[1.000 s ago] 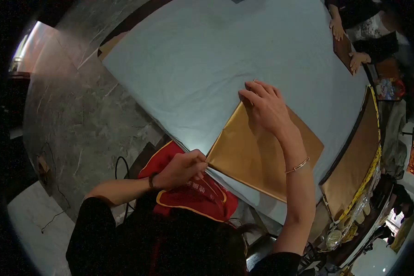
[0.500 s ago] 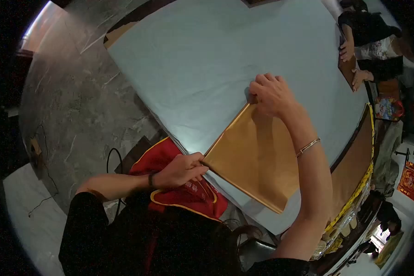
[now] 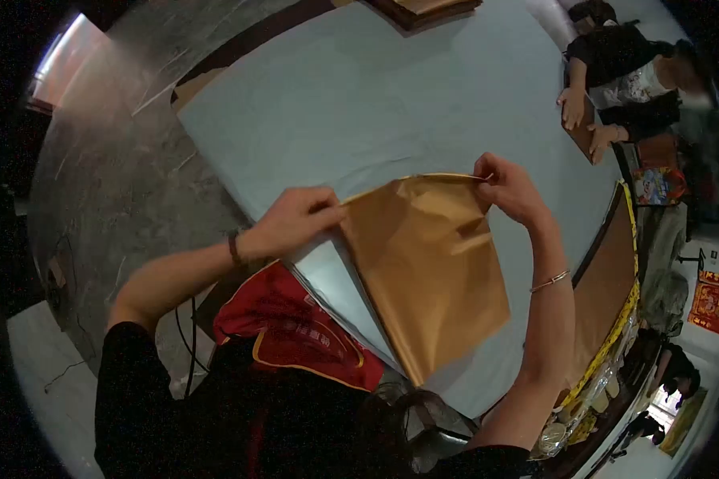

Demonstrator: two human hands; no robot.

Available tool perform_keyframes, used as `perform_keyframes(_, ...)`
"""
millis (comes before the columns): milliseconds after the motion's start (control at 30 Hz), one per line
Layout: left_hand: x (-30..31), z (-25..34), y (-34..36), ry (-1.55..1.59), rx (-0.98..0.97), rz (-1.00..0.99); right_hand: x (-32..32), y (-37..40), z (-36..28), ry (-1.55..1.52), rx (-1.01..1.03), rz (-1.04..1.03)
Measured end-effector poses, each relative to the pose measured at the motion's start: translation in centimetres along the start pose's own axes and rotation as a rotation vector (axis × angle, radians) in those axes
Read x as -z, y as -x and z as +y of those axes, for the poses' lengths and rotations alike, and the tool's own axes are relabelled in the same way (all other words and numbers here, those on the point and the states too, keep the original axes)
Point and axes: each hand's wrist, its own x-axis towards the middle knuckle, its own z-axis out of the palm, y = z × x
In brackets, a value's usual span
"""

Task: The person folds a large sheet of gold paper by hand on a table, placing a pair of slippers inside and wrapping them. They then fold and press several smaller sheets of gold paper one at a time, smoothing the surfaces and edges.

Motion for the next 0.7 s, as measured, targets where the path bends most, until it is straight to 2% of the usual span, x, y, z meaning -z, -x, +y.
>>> perform_keyframes(33, 1.1, 1.2, -2.5, 0.010, -0.057, 0.045, 0.3, 0.5, 1.1, -0.173, 0.055, 0.078)
perform_keyframes(67, 1.8, 2.1, -5.5, -0.051, -0.199, 0.149, 0.5, 1.4, 1.4, -0.169, 0.049, 0.105)
perform_keyframes(133, 2.8, 3.9, -11.4, -0.181, -0.433, 0.385, 1.0, 3.6, 2.3, -0.415, -0.145, 0.240)
perform_keyframes(167, 2.8, 4.9, -13.2, -0.251, -0.518, 0.520, 0.8, 4.6, 4.1, -0.387, -0.181, 0.263)
perform_keyframes(233, 2.2, 7.4, -13.5, -0.253, -0.608, 0.474, -1.0, 7.1, 5.9, -0.480, -0.325, 0.388)
perform_keyframes(267, 1.9, 8.5, -13.0, -0.257, -0.670, 0.442, -2.4, 8.2, 8.5, -0.567, -0.319, 0.402)
perform_keyframes(333, 0.5, 8.6, -10.3, -0.392, -0.672, 0.225, -4.9, 11.3, 7.3, -0.618, -0.398, 0.458)
perform_keyframes(367, 0.1, 8.1, -9.2, -0.510, -0.686, 0.133, -6.5, 12.6, 7.8, -0.674, -0.364, 0.514)
perform_keyframes(433, -1.3, 5.4, -6.9, -0.740, -0.724, 0.122, -9.5, 14.6, 7.2, -0.777, -0.365, 0.559)
perform_keyframes(467, -1.4, 4.1, -6.2, -0.745, -0.748, 0.101, -10.7, 15.5, 7.0, -0.865, -0.360, 0.573)
perform_keyframes(533, -1.7, 1.6, -4.8, -1.038, -0.664, 0.151, -13.5, 17.2, 7.6, -0.890, -0.354, 0.628)
perform_keyframes(567, -1.6, 0.6, -4.1, -1.045, -0.700, 0.129, -14.5, 17.7, 6.8, -0.915, -0.375, 0.649)
perform_keyframes(633, -1.3, -1.0, -3.6, -1.017, -0.590, 0.219, -15.8, 18.7, 5.0, -0.959, -0.414, 0.735)
perform_keyframes(667, -1.0, -2.2, -3.4, -1.027, -0.643, 0.183, -16.2, 19.4, 4.1, -0.983, -0.424, 0.793)
perform_keyframes(700, -0.6, -3.5, -3.5, -0.941, -0.606, 0.210, -16.5, 19.8, 3.4, -1.006, -0.437, 0.803)
